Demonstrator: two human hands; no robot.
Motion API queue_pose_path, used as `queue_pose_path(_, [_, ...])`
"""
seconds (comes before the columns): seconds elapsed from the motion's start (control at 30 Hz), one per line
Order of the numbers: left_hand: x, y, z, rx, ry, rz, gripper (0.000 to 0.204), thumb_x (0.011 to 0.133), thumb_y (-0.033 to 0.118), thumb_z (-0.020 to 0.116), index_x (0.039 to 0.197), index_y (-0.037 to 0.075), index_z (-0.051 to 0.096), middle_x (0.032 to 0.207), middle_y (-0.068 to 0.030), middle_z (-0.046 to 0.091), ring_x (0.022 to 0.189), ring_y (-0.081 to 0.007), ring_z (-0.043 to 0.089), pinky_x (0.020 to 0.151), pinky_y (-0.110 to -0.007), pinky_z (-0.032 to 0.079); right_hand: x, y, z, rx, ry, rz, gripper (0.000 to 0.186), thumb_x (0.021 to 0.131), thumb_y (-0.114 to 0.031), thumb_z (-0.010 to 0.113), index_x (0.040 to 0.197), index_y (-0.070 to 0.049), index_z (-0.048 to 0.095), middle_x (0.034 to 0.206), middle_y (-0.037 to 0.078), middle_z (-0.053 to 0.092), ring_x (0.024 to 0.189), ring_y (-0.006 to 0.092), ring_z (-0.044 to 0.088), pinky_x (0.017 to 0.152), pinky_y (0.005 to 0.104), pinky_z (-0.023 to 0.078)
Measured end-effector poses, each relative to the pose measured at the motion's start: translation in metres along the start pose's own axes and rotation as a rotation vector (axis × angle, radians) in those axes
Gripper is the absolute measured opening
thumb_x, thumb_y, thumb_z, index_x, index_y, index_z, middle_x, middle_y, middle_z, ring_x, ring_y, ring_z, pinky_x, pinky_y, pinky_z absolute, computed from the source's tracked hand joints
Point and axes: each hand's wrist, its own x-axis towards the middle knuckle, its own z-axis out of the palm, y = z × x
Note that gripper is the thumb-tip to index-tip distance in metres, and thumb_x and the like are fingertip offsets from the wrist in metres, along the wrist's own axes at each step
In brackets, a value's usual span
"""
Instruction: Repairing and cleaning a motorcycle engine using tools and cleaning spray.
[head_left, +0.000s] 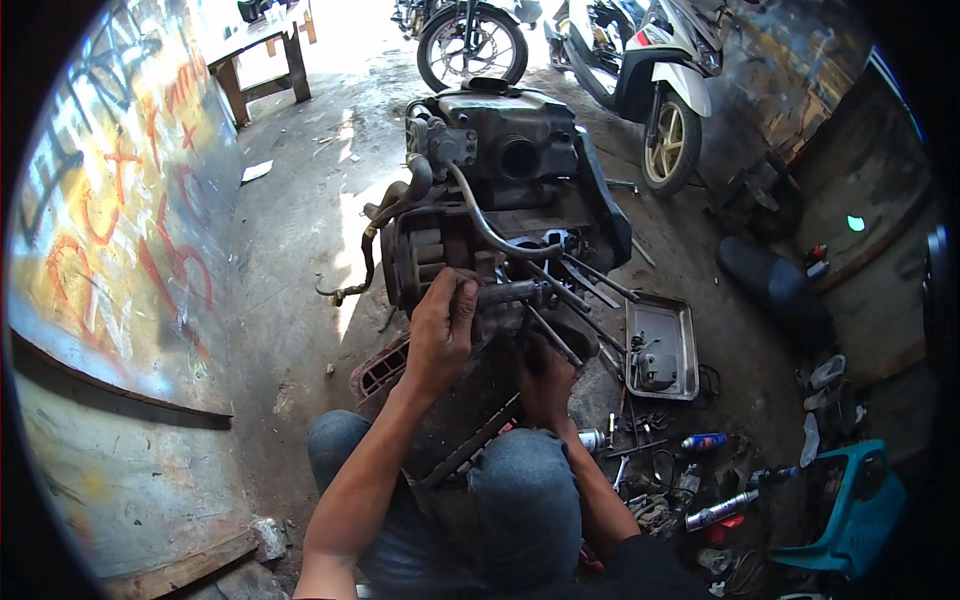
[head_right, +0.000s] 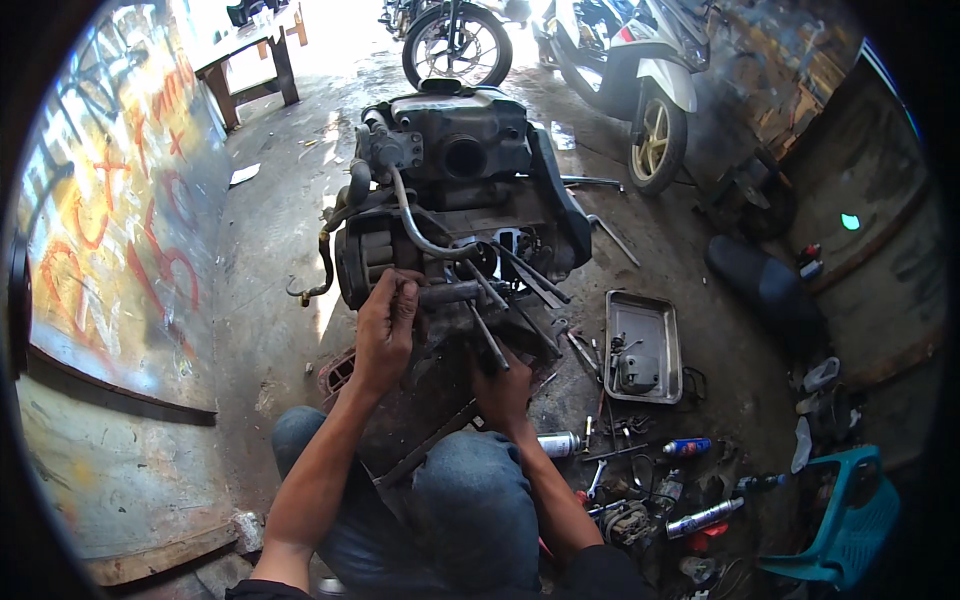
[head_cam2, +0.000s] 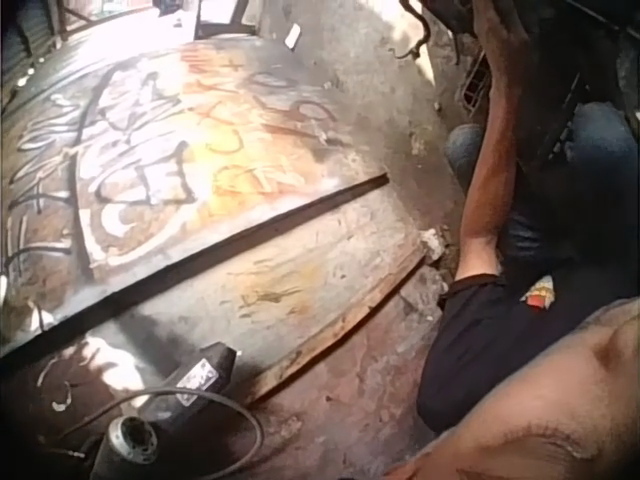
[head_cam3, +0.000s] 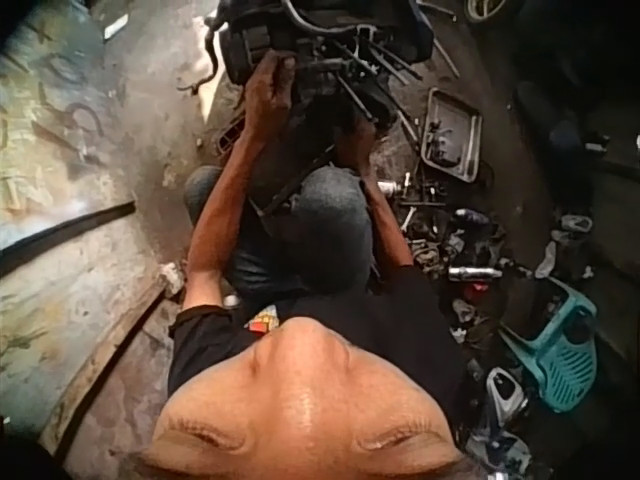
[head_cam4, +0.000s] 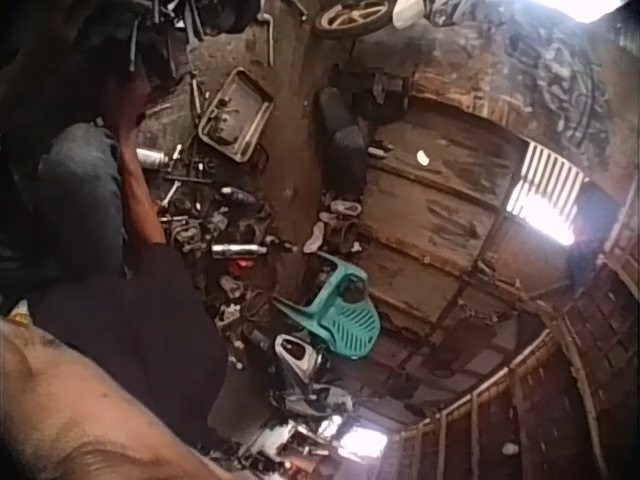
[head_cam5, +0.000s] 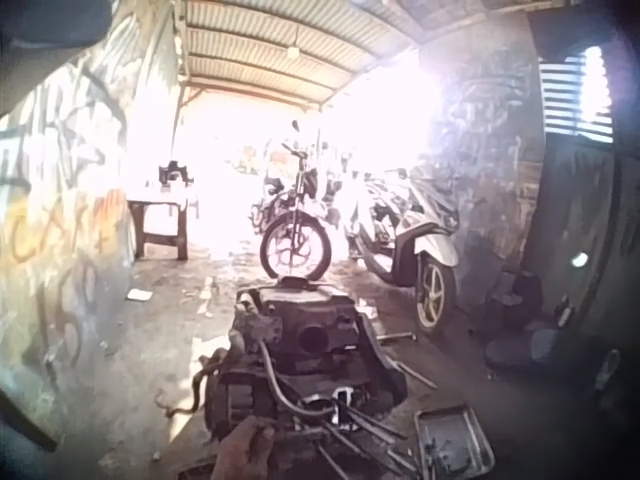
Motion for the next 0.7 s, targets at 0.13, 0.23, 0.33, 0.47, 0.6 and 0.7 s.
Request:
queue_pose_path(0.13, [0.002,-0.01,0.007,0.05,0.033,0.115,0.019,0.104,0.017,0.05,0.101,0.0,0.058,0.075,-0.008,0.055,0.066,-0.0137,0.048,0.061,-0.031,0.041,-0.033,0.01,-0.026,-0.205,-0.11,0.008,0.023,0.085,-0.011,0.074,0.107,-0.006,0.071,0.088,0.015,0.07,0.078,0.0252,0.07,0.069,0.0395,0.055])
queue_pose_path(0.23, [0.001,-0.014,0.012,0.066,0.059,0.127,0.019,0.104,0.017,0.05,0.101,0.0,0.059,0.074,-0.0077,0.055,0.065,-0.0132,0.047,0.06,-0.031,0.041,-0.051,0.006,-0.08,-0.141,-0.085,-0.018,0.019,0.086,-0.012,0.073,0.103,-0.004,0.071,0.087,0.013,0.068,0.077,0.0232,0.068,0.069,0.0375,0.055])
queue_pose_path(0.33, [0.002,-0.01,0.009,0.055,0.039,0.09,0.019,0.104,0.017,0.049,0.101,0.0,0.059,0.074,-0.008,0.056,0.067,-0.0127,0.049,0.062,-0.031,0.042,-0.047,-0.008,-0.15,0.009,-0.049,0.393,0.019,0.09,-0.012,0.07,0.104,0.001,0.07,0.082,0.011,0.069,0.073,0.0153,0.065,0.069,0.0304,0.052])
queue_pose_path(0.47, [-0.001,-0.007,0.009,0.035,0.028,0.055,0.022,0.105,0.018,0.048,0.1,0.0,0.058,0.072,-0.0064,0.059,0.063,-0.0094,0.053,0.058,-0.028,0.043,0.008,-0.064,-0.224,-0.123,0.113,0.219,0.021,0.097,-0.011,0.059,0.115,-0.001,0.066,0.071,0.004,0.06,0.06,0.0087,0.055,0.053,0.0274,0.044])
queue_pose_path(0.6, [-0.005,-0.008,0.008,-0.087,-0.01,-0.038,0.021,0.105,0.019,0.048,0.097,0.001,0.055,0.069,-0.0035,0.059,0.057,-0.0078,0.056,0.051,-0.026,0.044,0.079,-0.129,-0.24,0.045,0.184,0.007,0.017,0.097,-0.013,0.06,0.111,-0.002,0.061,0.067,0.002,0.058,0.056,0.0062,0.054,0.048,0.0238,0.042])
queue_pose_path(0.7, [-0.002,-0.007,0.012,-0.166,0.0,-0.032,0.02,0.104,0.019,0.052,0.095,0.001,0.053,0.065,-0.0059,0.058,0.052,-0.0116,0.059,0.049,-0.028,0.046,0.124,-0.163,-0.232,0.127,0.1,-0.044,0.015,0.096,-0.015,0.064,0.1,-0.001,0.062,0.067,0.002,0.061,0.055,0.0071,0.056,0.049,0.0239,0.045])
